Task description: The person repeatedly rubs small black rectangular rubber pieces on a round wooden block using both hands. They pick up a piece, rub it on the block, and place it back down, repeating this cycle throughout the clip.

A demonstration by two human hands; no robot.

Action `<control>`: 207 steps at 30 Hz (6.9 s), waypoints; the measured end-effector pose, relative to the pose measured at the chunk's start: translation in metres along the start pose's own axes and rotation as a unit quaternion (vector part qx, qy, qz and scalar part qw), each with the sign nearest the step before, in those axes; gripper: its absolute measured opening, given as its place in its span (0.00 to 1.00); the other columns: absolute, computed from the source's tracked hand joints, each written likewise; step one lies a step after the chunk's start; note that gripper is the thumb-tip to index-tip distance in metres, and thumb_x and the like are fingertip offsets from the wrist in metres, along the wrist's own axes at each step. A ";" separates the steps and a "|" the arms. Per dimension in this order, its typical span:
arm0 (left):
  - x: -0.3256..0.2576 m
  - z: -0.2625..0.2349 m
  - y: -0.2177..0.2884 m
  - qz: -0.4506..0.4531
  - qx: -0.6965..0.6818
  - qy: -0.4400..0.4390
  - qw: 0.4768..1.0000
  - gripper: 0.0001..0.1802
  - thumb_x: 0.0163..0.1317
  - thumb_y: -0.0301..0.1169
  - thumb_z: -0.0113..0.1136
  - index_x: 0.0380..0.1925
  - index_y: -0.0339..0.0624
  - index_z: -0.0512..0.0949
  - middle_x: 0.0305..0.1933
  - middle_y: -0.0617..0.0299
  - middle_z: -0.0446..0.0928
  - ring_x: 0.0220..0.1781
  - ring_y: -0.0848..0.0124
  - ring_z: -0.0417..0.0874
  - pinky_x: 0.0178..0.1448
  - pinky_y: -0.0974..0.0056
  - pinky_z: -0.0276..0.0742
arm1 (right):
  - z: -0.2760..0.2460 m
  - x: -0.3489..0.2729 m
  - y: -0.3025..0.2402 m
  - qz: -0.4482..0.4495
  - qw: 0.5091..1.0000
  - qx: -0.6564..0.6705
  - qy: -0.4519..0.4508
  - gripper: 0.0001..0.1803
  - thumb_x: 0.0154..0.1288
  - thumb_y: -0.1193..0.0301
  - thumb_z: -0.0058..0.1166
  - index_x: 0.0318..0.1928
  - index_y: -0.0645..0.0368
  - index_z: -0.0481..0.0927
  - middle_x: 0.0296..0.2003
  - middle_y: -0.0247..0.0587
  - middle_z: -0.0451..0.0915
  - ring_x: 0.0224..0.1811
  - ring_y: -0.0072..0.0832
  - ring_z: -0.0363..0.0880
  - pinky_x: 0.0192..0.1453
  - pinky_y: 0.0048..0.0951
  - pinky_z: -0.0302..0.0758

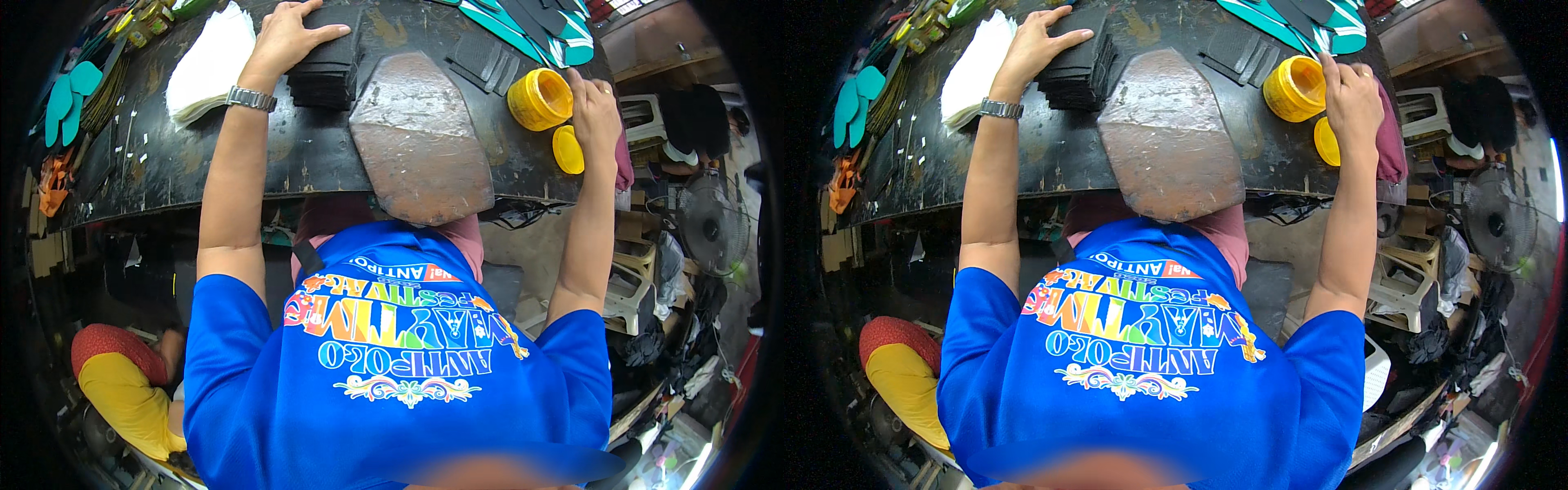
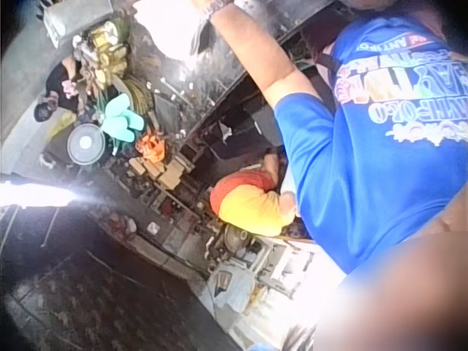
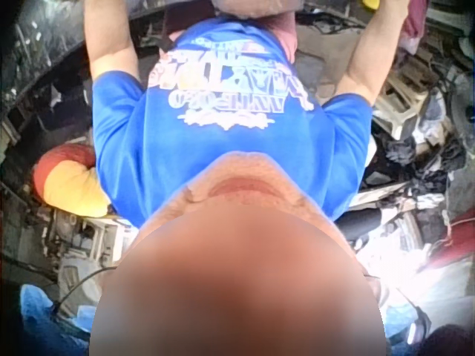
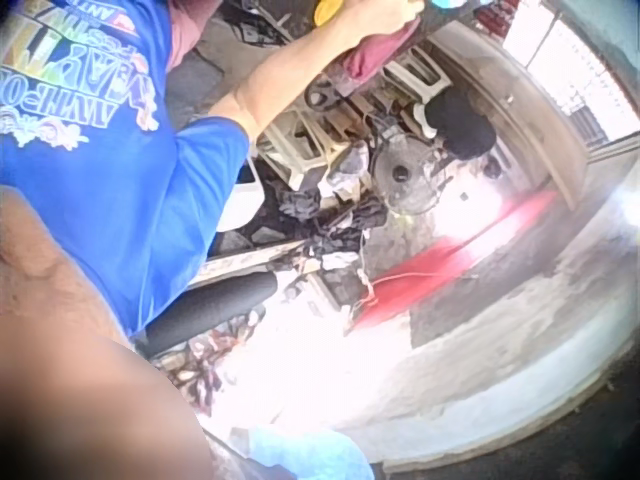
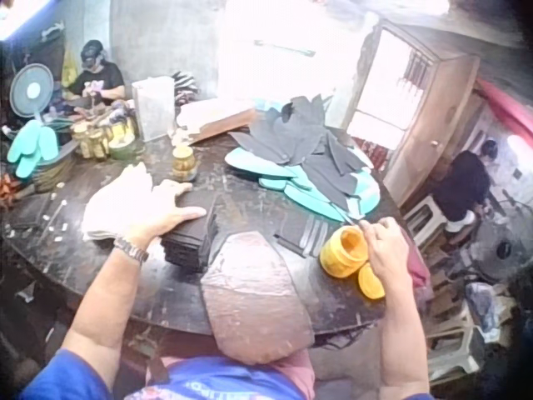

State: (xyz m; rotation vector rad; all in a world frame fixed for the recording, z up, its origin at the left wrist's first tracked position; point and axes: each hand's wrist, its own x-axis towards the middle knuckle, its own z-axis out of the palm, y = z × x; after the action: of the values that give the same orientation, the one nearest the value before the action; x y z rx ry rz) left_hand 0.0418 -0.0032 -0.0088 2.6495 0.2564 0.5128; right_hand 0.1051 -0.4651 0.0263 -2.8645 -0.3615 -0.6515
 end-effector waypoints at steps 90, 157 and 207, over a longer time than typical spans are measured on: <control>0.020 0.117 0.128 0.172 -0.370 0.029 0.913 0.11 0.63 0.24 0.62 0.45 0.37 0.86 0.45 0.52 0.87 0.48 0.57 0.88 0.57 0.59 0.81 | 0.037 -0.156 -0.122 0.041 0.862 0.501 0.067 0.29 0.64 0.85 0.57 0.66 0.56 0.76 0.62 0.46 0.71 0.50 0.31 0.79 0.49 0.26 0.76; -0.110 0.055 0.106 0.184 -0.214 -0.170 0.944 0.23 0.57 0.31 0.73 0.54 0.39 0.84 0.56 0.48 0.81 0.57 0.51 0.83 0.61 0.56 0.78 | 0.062 -0.129 -0.108 -0.028 0.917 0.398 -0.003 0.16 0.64 0.76 0.56 0.52 0.54 0.86 0.56 0.45 0.78 0.62 0.42 0.73 0.70 0.40 0.67; -0.114 0.056 0.112 0.174 -0.164 -0.168 0.956 0.24 0.58 0.31 0.73 0.57 0.43 0.84 0.57 0.48 0.78 0.58 0.51 0.81 0.63 0.54 0.75 | 0.023 -0.194 -0.130 -0.253 0.953 0.163 0.014 0.17 0.59 0.70 0.59 0.49 0.56 0.86 0.60 0.45 0.77 0.69 0.47 0.69 0.66 0.52 0.68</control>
State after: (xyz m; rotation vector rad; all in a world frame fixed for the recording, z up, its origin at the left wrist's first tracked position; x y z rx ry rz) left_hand -0.0301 -0.1530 -0.0421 2.4036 -0.3743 0.1793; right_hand -0.0907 -0.3737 -0.0640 -2.4470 -1.1095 -0.6333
